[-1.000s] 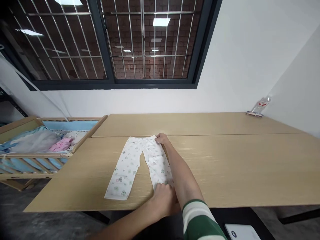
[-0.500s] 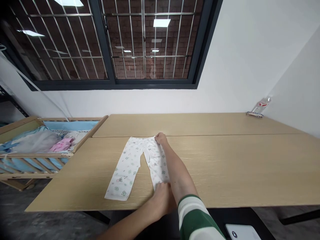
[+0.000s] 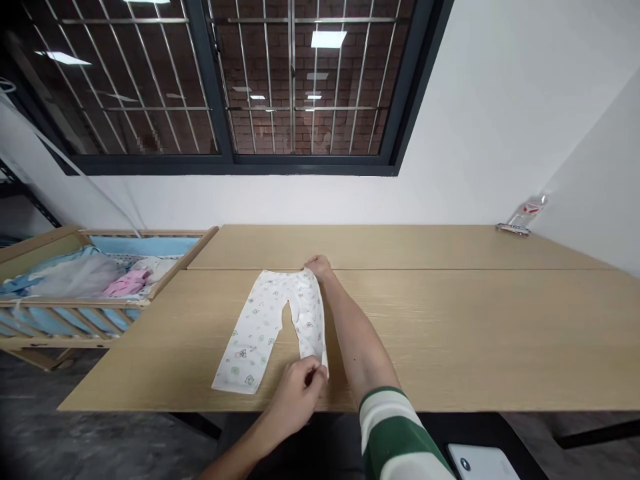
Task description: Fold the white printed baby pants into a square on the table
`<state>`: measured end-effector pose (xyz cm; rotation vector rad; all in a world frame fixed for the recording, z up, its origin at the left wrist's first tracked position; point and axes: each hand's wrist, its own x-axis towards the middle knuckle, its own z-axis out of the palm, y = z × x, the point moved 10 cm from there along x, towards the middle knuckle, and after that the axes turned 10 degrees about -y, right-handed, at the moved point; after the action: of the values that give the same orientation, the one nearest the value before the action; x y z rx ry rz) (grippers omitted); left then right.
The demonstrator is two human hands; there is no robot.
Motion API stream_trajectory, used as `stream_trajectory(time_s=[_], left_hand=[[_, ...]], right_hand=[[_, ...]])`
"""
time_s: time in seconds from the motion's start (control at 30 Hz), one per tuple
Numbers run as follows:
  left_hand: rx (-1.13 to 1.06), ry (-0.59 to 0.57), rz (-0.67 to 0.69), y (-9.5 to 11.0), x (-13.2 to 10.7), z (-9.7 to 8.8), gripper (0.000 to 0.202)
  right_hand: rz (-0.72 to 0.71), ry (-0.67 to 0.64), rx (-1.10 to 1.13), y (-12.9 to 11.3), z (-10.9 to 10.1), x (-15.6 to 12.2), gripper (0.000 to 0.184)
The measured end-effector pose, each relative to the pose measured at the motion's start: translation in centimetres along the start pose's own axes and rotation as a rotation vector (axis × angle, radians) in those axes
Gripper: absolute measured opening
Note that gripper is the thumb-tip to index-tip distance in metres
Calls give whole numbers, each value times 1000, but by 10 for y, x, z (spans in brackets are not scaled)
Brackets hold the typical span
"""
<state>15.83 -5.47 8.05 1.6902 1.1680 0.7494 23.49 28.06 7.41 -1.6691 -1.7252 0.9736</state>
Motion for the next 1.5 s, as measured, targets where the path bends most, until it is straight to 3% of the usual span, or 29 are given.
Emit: stream_trajectory(time_s=[0.13, 0.33, 0.53, 0.67, 1.0, 1.13, 1.23, 1.3, 1.37, 1.43, 1.5], left_hand=[[-182, 78, -13, -8, -29, -35, 37], [-162, 184, -101, -29, -75, -87, 47], [16, 334, -200, -75, -108, -132, 48], [220, 412, -274, -94, -122, -153, 43], [671, 317, -526, -106, -128, -154, 32], [729, 269, -616, -109, -132, -155, 33], [768, 327, -649, -110, -143, -159, 37], [810, 410, -521, -100, -146, -158, 35], [853, 493, -281, -80, -147, -148, 28], [880, 546, -84, -63, -148, -134, 31], [916, 557, 16, -55, -146, -119, 46]], right_hand=[[-43, -52, 128, -34, 19, 2, 19], [-77, -66, 152, -79, 62, 3, 22], [-83, -10, 77, -91, 107, 2, 25], [-105, 14, 42, -93, 129, 4, 20], [-127, 42, 16, -93, 158, 3, 16], [-143, 69, 33, -98, 157, -5, 10], [-216, 71, 47, -108, 150, -14, 13], [-288, 42, 46, -117, 147, -25, 16], [-363, -7, 38, -125, 146, -45, 19], [-505, -115, 14, -138, 151, -78, 28], [-727, -295, -34, -156, 164, -128, 42]])
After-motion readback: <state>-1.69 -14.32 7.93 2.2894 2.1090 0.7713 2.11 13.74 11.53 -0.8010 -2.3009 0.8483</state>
